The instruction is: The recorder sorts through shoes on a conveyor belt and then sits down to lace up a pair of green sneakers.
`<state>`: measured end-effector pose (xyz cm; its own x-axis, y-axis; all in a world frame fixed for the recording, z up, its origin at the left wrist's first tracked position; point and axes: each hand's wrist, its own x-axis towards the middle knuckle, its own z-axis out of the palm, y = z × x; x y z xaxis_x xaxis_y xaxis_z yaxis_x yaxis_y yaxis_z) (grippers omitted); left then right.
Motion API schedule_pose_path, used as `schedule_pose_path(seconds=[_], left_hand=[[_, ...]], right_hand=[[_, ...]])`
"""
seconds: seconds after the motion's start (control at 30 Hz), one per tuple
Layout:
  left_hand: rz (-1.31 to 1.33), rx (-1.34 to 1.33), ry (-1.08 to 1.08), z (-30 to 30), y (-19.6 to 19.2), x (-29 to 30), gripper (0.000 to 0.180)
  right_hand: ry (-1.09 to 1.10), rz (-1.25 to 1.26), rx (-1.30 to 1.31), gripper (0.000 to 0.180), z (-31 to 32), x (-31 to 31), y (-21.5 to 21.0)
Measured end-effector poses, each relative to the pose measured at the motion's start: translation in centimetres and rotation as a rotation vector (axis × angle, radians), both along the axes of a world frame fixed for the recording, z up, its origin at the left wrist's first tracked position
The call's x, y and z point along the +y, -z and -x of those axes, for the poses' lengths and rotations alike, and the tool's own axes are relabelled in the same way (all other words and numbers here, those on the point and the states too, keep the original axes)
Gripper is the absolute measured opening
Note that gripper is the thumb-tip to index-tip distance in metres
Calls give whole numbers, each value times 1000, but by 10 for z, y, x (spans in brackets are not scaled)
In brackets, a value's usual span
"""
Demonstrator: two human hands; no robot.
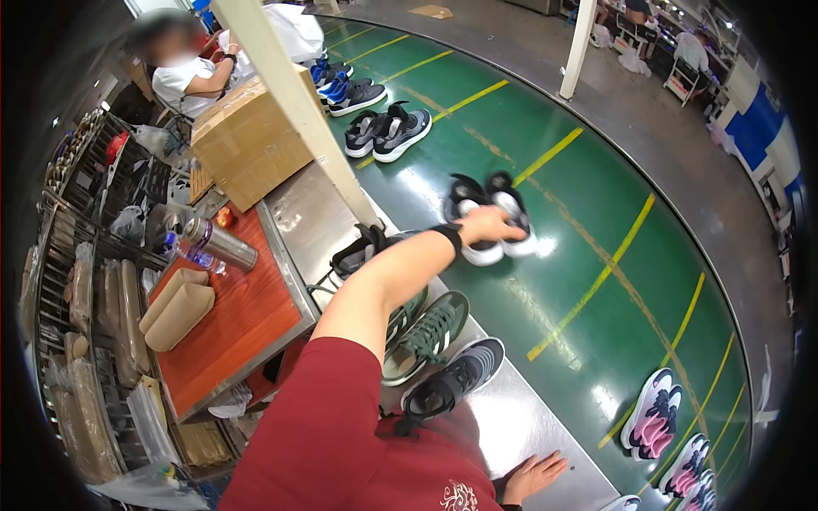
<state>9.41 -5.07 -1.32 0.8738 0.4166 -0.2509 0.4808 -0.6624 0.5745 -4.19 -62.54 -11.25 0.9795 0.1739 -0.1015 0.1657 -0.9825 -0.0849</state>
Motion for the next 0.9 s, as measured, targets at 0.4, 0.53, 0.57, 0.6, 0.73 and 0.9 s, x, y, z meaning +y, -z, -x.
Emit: schedule_pose_path(seconds=[0.4,0.53,0.57,0.6,0.73,0.9], left_hand=[[27,-94,757,117,-3,-366,45],[-28,23,897,167,18,-411,36],[-45,55,895,178,23,-414,36],[-119,100,852,187,12,-417,39],[-332,-216,803,199,-18,-420,31],[-31,-774,941,179,-7,-434,35]], right_hand=[[75,-916,264,50,-15,-3,-88],[-126,-483,228,62,-11,-30,-64],[-177,-454,190,65,-8,-30,-59],[-210,-447,156,67,-9,-28,-52],[-257,-452,173,62,-26,-10,-70],[-377,-545,113,67,-6,-31,-47]])
